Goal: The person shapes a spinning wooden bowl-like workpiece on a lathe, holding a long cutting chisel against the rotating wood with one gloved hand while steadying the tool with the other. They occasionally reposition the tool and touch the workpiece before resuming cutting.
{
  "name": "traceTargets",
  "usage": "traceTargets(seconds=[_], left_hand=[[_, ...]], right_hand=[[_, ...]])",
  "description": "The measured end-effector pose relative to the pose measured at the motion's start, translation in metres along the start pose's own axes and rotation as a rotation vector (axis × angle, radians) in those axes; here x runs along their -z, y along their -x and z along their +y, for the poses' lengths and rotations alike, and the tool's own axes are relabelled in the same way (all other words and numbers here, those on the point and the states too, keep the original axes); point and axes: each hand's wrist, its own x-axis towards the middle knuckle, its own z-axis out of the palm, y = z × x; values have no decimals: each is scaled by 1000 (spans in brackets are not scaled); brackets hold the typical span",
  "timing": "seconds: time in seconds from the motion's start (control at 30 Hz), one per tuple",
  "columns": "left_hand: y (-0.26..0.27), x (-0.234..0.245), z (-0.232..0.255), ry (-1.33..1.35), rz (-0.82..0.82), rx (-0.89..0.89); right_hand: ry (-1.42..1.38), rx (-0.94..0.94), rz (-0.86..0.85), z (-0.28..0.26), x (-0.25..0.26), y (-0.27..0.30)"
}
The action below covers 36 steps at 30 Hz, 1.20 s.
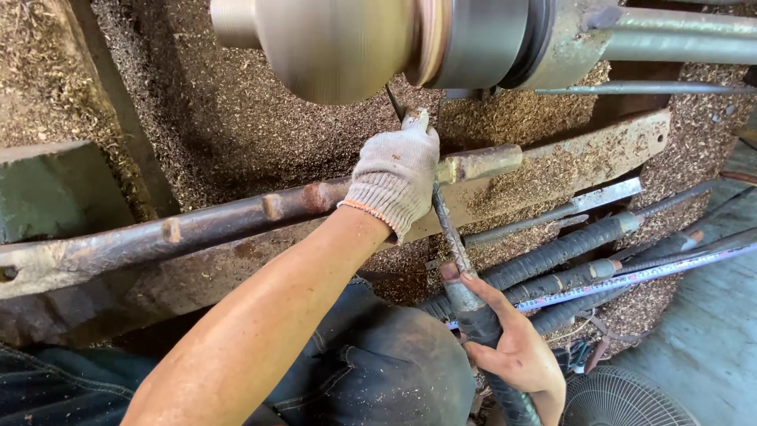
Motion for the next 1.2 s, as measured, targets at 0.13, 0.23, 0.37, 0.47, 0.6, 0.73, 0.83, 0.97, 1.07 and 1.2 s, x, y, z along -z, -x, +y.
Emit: traceTargets(seconds=[0.13, 0.23, 0.37, 0.47, 0.6, 0.73, 0.83, 0.97, 1.07, 1.2], left_hand=[[1, 3, 1, 22, -40, 39], [-1, -5, -2, 10, -3, 16], [1, -2, 0, 28, 44, 15], [0, -6, -2, 35, 43, 21], [-1, -9, -3, -32, 35, -32], [-2, -16, -5, 18, 178, -60], [-1, -13, -5, 38, 177, -45], [-3, -15, -6, -10, 95, -30], [-2, -8, -2, -19, 55, -12], [0, 4, 2, -33, -29, 7]], right_hand=[[75, 9, 12, 0, -1, -1], [116, 46, 8, 1, -2, -2], [-1, 12, -6, -2, -5, -1], [-151, -83, -5, -4, -7, -2], [-146, -41, -16, 0, -7, -3], [-53, 5, -16, 3, -6, -4], [-57, 29, -20, 8, -5, -3], [-110, -1, -9, 12, -6, -4], [-167, -40, -3, 13, -7, -3], [-106, 101, -24, 2, -15, -6]])
